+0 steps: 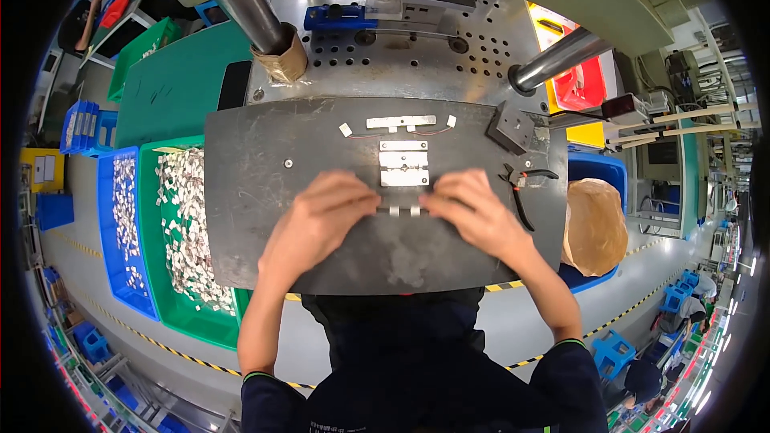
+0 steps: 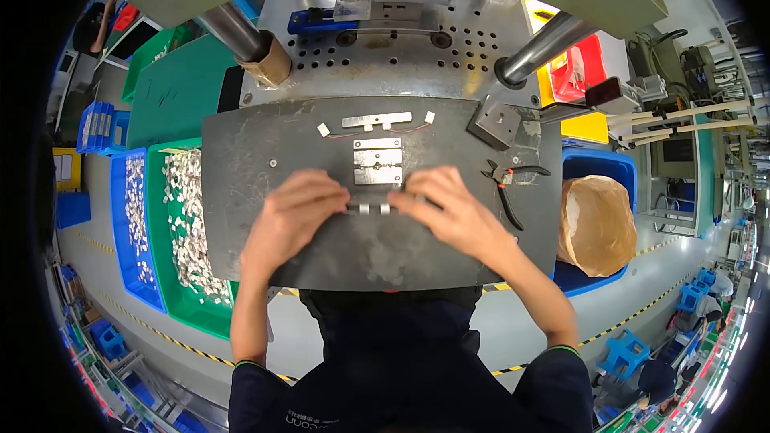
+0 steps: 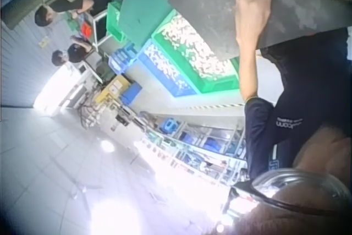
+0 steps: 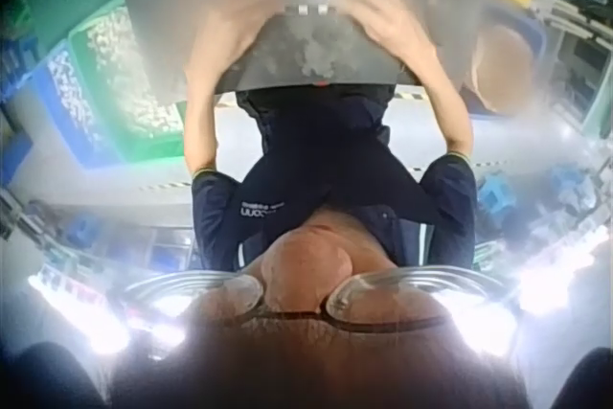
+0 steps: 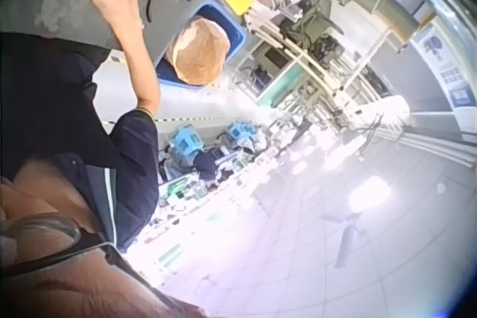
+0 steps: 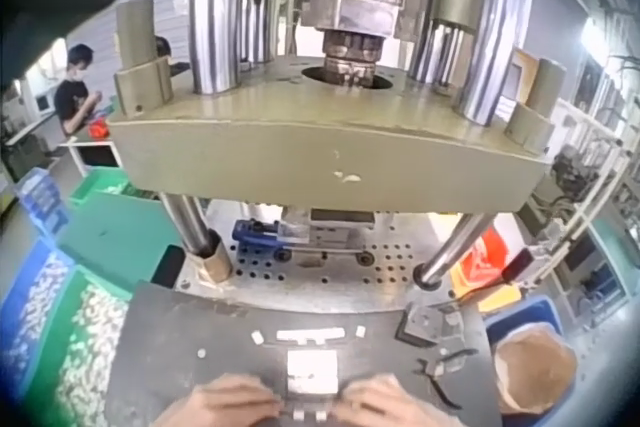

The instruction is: The person assembles wires and connectors into a metal housing by hand, then uses a hydraulic press to secure the components.

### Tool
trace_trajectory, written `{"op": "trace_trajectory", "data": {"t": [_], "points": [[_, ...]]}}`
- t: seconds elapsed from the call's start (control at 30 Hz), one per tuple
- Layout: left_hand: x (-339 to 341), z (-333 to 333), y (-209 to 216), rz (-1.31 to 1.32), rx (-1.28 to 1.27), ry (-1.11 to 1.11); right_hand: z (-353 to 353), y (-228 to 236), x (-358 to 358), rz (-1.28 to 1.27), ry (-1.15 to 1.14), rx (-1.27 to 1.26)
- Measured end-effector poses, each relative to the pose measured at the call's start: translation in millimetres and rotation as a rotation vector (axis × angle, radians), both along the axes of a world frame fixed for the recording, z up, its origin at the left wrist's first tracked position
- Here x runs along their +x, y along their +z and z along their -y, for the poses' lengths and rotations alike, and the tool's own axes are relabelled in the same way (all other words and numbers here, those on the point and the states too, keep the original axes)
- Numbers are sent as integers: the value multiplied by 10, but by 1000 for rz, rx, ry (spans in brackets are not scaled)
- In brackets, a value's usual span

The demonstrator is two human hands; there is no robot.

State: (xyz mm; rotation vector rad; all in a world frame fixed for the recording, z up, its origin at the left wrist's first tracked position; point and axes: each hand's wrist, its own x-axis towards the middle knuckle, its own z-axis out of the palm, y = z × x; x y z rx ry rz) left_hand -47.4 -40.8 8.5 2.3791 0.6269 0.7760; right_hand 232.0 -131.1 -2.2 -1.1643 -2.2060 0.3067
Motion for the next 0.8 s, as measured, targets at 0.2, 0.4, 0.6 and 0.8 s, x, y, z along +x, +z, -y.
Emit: {"op": "trace_trajectory", "data": {"t": [0.2,0.4,0.6,0.8], "points": [[-31,172,-146,-41,-14,-109,117,-90,-8,-44,40,-36],[448,-495,-55,0,170,207,-721,14,97,-55,-270,141],[409,-631,-297,-129,243,121,-843,-164,159,53,-160,68],[326,-458,-72,18,-46,152,-557,87,-11,-255,-278,-207]]}}
